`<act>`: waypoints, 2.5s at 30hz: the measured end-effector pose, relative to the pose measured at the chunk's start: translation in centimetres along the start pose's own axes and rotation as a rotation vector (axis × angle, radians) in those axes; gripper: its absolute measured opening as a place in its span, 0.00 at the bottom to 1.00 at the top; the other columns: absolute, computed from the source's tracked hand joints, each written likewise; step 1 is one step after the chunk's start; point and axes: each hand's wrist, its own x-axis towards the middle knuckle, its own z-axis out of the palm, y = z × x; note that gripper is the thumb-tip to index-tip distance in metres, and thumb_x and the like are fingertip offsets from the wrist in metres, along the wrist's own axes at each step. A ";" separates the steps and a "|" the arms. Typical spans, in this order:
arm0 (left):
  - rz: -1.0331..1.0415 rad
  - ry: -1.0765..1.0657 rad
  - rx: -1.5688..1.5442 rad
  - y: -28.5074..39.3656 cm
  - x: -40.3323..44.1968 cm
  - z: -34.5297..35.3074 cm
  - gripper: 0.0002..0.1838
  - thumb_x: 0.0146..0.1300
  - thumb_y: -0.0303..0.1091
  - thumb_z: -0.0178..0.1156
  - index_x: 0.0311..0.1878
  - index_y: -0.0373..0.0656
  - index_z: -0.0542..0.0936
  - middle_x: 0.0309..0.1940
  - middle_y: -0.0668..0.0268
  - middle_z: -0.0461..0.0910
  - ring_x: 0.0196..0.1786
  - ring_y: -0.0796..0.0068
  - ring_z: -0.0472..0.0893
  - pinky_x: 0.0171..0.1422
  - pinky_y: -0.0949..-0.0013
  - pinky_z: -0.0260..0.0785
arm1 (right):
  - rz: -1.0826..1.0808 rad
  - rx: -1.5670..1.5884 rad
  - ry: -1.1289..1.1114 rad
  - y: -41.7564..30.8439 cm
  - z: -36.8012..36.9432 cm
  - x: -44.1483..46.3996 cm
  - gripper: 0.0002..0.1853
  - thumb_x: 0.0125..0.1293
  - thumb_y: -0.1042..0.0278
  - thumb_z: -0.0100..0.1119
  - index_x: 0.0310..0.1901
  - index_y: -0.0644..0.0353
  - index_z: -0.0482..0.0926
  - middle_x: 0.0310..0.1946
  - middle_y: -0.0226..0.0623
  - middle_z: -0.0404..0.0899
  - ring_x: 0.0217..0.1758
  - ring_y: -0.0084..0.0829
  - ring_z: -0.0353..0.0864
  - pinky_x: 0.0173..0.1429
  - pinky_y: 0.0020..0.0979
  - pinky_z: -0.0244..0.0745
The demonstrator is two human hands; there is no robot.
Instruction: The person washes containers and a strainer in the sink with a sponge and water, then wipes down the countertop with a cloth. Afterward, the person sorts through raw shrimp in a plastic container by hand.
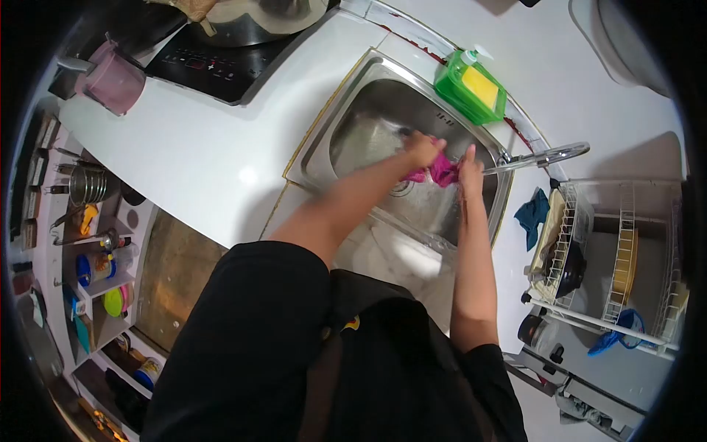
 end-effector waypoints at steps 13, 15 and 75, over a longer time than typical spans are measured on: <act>0.609 -0.170 0.022 4.5 -1.7 0.5 0.17 0.52 0.39 0.60 0.43 0.39 0.77 0.39 0.48 0.77 0.42 0.51 0.78 0.48 0.61 0.69 | -0.237 -0.033 0.113 -5.9 -8.3 -0.9 0.31 0.65 0.38 0.41 0.26 0.66 0.71 0.20 0.35 0.68 0.26 0.27 0.64 0.33 0.32 0.62; 0.647 -0.214 0.139 5.3 -2.0 1.5 0.15 0.55 0.36 0.54 0.44 0.41 0.77 0.36 0.48 0.77 0.38 0.46 0.78 0.43 0.55 0.70 | -0.142 0.176 -0.086 -4.5 -10.6 0.2 0.26 0.64 0.41 0.48 0.28 0.62 0.71 0.21 0.31 0.68 0.25 0.23 0.64 0.33 0.29 0.61; 0.385 -0.680 -0.912 7.1 -2.9 -0.5 0.39 0.63 0.59 0.46 0.69 0.45 0.48 0.63 0.60 0.55 0.66 0.69 0.56 0.68 0.69 0.49 | -0.299 0.694 -0.007 -3.3 -2.4 -1.2 0.13 0.65 0.61 0.47 0.30 0.61 0.73 0.23 0.29 0.70 0.25 0.23 0.69 0.28 0.25 0.66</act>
